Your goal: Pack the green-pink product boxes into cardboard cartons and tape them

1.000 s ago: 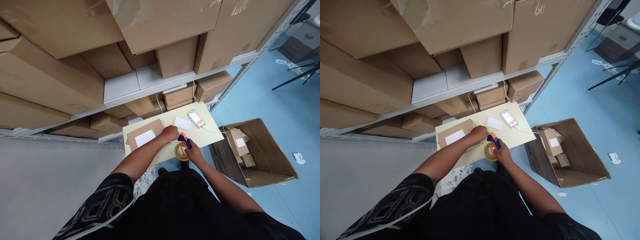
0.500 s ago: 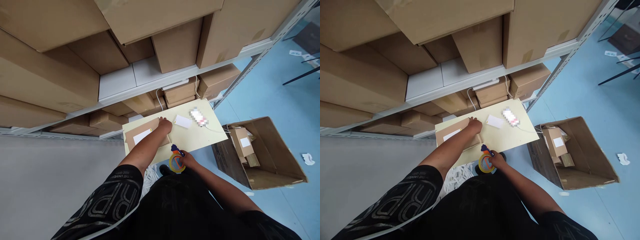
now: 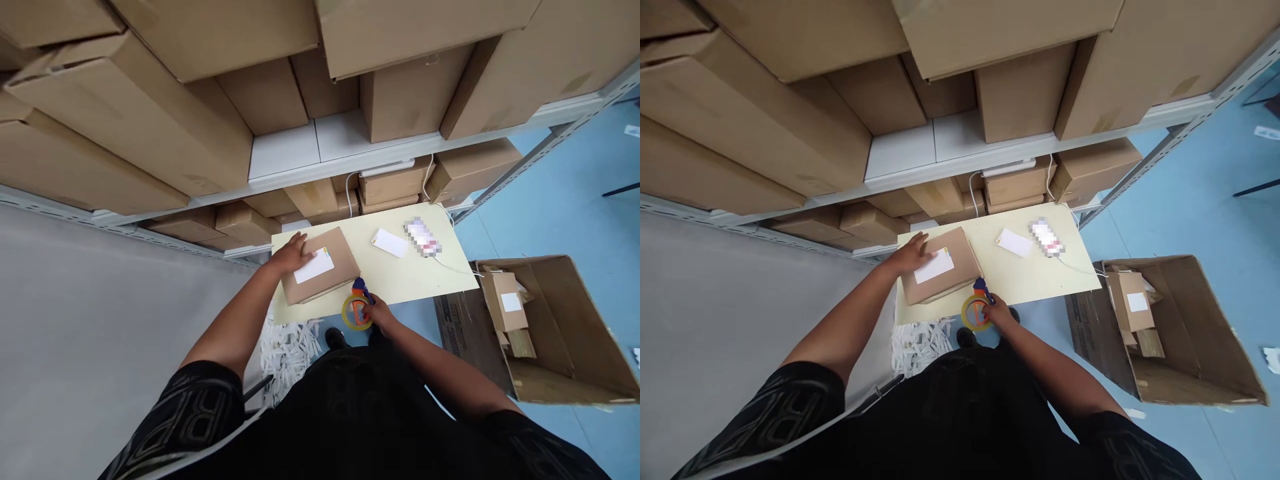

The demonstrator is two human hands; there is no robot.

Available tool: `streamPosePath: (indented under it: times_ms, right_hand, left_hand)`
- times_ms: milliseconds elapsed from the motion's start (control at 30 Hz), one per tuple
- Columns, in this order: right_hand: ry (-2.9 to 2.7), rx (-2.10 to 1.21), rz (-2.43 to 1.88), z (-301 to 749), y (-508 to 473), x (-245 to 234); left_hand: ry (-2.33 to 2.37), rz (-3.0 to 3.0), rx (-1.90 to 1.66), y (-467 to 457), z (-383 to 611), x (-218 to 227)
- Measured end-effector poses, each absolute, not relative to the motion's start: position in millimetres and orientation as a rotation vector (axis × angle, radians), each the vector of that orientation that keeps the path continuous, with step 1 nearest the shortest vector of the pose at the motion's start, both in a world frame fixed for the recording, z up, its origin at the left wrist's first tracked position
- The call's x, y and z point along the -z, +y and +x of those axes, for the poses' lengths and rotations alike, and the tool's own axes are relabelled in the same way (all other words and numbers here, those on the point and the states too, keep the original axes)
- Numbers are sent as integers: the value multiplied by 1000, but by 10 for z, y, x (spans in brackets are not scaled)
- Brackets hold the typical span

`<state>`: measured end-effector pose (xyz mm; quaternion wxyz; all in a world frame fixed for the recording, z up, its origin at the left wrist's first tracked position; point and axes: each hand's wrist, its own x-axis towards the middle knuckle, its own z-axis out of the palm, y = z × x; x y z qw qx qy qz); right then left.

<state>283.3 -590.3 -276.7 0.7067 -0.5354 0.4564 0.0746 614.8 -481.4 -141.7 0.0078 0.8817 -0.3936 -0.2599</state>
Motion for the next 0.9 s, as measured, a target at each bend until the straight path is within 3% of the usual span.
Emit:
streamPosePath:
  times_ms: [300,467,600,900]
  right_hand:
    - [1060,-280,-1268,3750,-6559,2551]
    - [1021,-381,-1377,4174,-6720,2488]
    - [990,-389,-1417,4225,-6774,2484]
    - [910,-289,-1410,3076,-6330,2524]
  left_hand:
    - [-1815,2425,702,-3348,5216,1480]
    - [-1498,2733,388,-3443,4795,1757]
    - [-1325,2826,386,-3622,4768,1785]
    - [-1143,2887,444,-3979,4743,1719]
